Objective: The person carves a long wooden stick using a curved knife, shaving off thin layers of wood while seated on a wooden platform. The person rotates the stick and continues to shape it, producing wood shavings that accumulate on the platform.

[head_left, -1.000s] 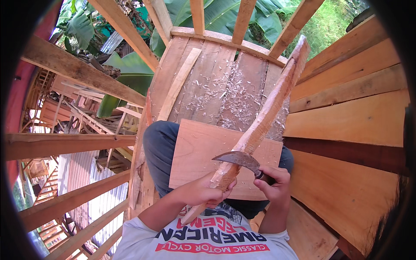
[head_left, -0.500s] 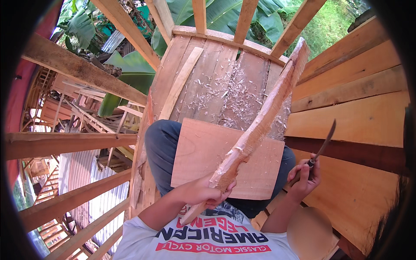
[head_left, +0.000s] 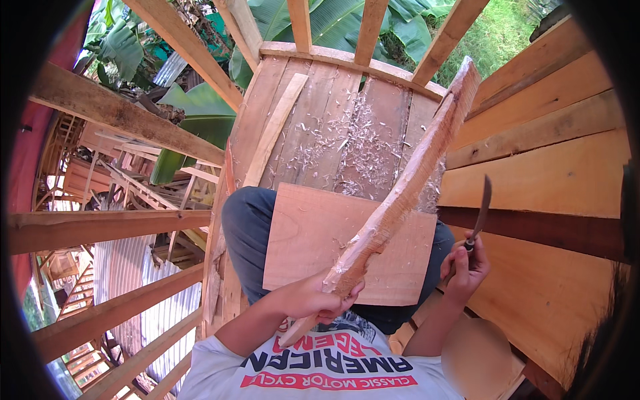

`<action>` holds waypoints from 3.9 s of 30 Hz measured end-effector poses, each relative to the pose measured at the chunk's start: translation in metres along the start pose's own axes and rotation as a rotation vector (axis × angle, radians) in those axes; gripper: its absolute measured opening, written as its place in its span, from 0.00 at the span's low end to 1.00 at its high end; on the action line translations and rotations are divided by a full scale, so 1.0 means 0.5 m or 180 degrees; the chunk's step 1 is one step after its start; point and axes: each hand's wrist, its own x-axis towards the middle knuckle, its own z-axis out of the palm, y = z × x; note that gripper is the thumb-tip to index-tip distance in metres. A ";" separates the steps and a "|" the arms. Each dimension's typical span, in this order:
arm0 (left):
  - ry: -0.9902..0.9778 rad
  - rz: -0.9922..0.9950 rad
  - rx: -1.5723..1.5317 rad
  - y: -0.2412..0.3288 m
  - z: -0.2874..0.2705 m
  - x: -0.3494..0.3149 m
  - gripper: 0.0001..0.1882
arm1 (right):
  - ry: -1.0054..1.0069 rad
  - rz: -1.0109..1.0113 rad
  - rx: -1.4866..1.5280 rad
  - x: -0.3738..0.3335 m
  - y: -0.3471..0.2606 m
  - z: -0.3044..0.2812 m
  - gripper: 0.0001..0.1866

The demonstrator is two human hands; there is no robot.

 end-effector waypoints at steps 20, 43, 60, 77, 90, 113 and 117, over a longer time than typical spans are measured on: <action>0.1306 0.0828 0.2279 0.001 -0.001 0.017 0.09 | -0.0677 -0.0056 -0.0215 -0.042 0.028 0.036 0.13; 0.2154 0.1427 0.3384 0.012 0.055 -0.007 0.16 | -0.1304 -0.1308 -0.2216 -0.030 -0.010 0.121 0.25; 0.1450 0.0952 0.2791 -0.011 0.041 -0.022 0.12 | -0.0845 -0.1143 -0.2086 -0.037 0.003 0.089 0.34; 0.1327 0.0211 0.2283 -0.024 0.033 -0.050 0.08 | 0.0300 -0.0759 -0.1936 0.037 0.015 0.003 0.35; 0.1237 0.0684 0.2623 -0.014 0.053 -0.028 0.09 | -0.0613 -0.1630 -0.2667 -0.024 0.025 0.090 0.39; 0.1187 0.0265 0.2885 -0.074 0.003 -0.040 0.12 | 0.0698 -0.0828 -0.2377 0.082 0.022 -0.044 0.39; 0.1509 0.0389 0.2389 -0.027 0.001 -0.044 0.09 | 0.0092 -0.0533 -0.2011 -0.005 0.042 0.019 0.41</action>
